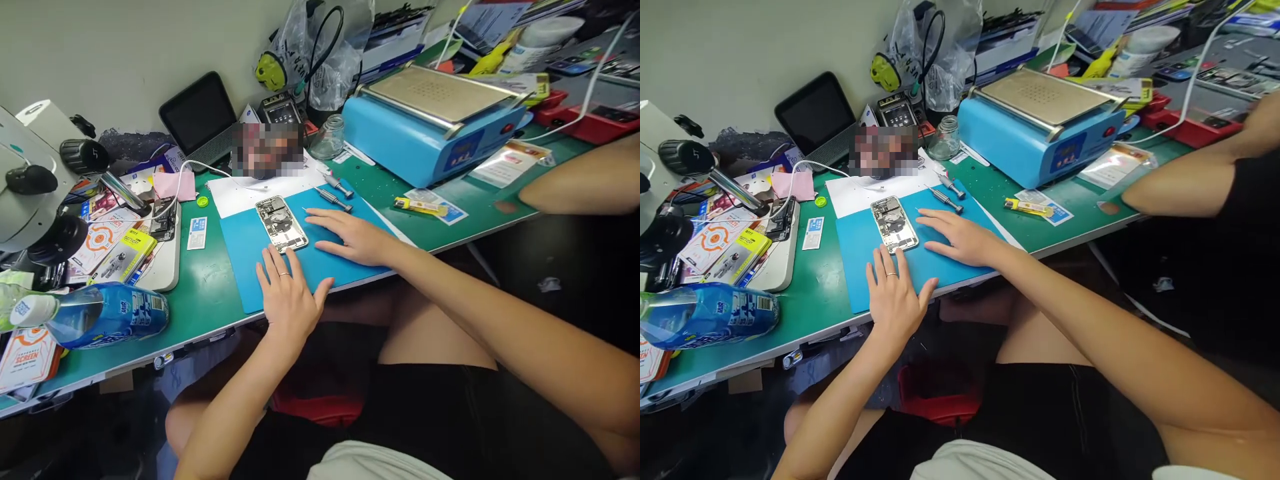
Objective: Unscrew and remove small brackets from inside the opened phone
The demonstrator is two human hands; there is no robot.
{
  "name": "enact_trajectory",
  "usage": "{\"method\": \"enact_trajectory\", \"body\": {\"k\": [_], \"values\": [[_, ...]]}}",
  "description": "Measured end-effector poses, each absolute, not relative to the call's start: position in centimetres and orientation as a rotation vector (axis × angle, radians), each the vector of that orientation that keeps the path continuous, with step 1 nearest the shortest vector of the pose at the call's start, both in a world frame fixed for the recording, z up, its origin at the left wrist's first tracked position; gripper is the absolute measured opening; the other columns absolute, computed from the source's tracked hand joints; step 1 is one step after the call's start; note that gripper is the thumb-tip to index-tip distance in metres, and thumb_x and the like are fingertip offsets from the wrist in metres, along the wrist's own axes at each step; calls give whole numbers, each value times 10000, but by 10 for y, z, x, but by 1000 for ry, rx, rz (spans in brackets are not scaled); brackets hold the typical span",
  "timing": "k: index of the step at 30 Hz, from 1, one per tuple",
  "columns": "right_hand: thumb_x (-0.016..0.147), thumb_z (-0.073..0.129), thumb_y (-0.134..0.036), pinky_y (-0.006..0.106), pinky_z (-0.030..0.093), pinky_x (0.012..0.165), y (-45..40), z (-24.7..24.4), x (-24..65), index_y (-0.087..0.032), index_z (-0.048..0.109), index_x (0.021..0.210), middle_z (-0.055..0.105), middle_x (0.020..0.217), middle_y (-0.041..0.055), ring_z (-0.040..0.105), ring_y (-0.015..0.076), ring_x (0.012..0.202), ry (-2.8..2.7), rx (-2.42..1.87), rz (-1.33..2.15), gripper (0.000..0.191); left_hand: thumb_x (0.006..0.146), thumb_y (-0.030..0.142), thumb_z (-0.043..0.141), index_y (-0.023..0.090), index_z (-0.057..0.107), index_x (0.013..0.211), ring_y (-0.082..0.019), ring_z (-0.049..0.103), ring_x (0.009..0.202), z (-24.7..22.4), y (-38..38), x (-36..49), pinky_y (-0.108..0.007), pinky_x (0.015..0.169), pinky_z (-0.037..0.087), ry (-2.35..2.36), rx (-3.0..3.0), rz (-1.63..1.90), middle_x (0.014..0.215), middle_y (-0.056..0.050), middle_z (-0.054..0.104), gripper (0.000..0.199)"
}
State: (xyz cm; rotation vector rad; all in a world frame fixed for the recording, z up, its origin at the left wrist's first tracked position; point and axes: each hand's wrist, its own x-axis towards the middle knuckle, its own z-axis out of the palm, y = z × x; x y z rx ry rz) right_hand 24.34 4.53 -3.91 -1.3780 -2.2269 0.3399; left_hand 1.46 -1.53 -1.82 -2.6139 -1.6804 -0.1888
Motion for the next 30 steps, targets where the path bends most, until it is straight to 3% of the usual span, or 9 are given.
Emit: {"method": "enact_trajectory", "body": {"k": [3, 8, 15, 18, 21, 25, 30], "values": [[1060, 486, -507, 580, 426, 1273, 44, -38, 242, -266, 510, 1560, 414, 1696, 102, 441, 332, 1555, -2245, -1360, 354, 555, 1041, 714, 366, 35, 317, 1658, -452, 283, 1605, -17, -16, 14, -638, 1278, 320, -1670, -2594, -140, 1711, -299, 284, 919], [1076, 462, -452, 572, 444, 1263, 45, -38, 239, -251, 617, 1465, 452, 1668, 112, 430, 335, 1555, -2300, -1309, 331, 464, 1044, 702, 382, 30, 334, 1649, -451, 307, 1597, -16, -17, 12, -644, 1261, 336, -1658, -2537, -85, 1710, -293, 287, 906], [1088, 456, -377, 617, 464, 1228, 42, -39, 237, -285, 581, 1488, 423, 1678, 116, 403, 364, 1552, -2380, -1254, 233, 429, 1006, 710, 492, 76, 374, 1642, -421, 291, 1610, -13, -23, 13, -598, 1285, 307, -1714, -2519, -65, 1719, -253, 305, 906], [1059, 586, -385, 566, 508, 1173, 39, -39, 234, -257, 594, 1439, 494, 1596, 132, 522, 315, 1436, -2372, -1243, 168, 401, 1008, 680, 534, 126, 379, 1641, -401, 289, 1613, -12, -26, 14, -592, 1287, 309, -1758, -2503, -82, 1730, -230, 305, 855], [1034, 644, -411, 492, 574, 1075, 38, -38, 231, -226, 624, 1364, 593, 1460, 114, 632, 247, 1258, -2361, -1229, 99, 379, 1004, 602, 618, 209, 460, 1579, -380, 389, 1551, -11, -28, 15, -639, 1246, 350, -1770, -2496, -105, 1700, -167, 374, 714], [1041, 632, -417, 462, 597, 1032, 38, -35, 229, -219, 639, 1332, 623, 1410, 112, 653, 233, 1205, -2352, -1220, 40, 352, 1004, 524, 660, 223, 542, 1497, -358, 483, 1464, -10, -30, 15, -639, 1202, 406, -1756, -2497, -127, 1622, -139, 466, 589], [1040, 634, -411, 466, 593, 1040, 38, -36, 232, -219, 637, 1338, 618, 1418, 113, 650, 235, 1215, -2364, -1216, 24, 354, 1004, 516, 663, 218, 548, 1488, -355, 497, 1451, -11, -31, 15, -633, 1192, 420, -1751, -2498, -164, 1608, -140, 480, 579]]}}
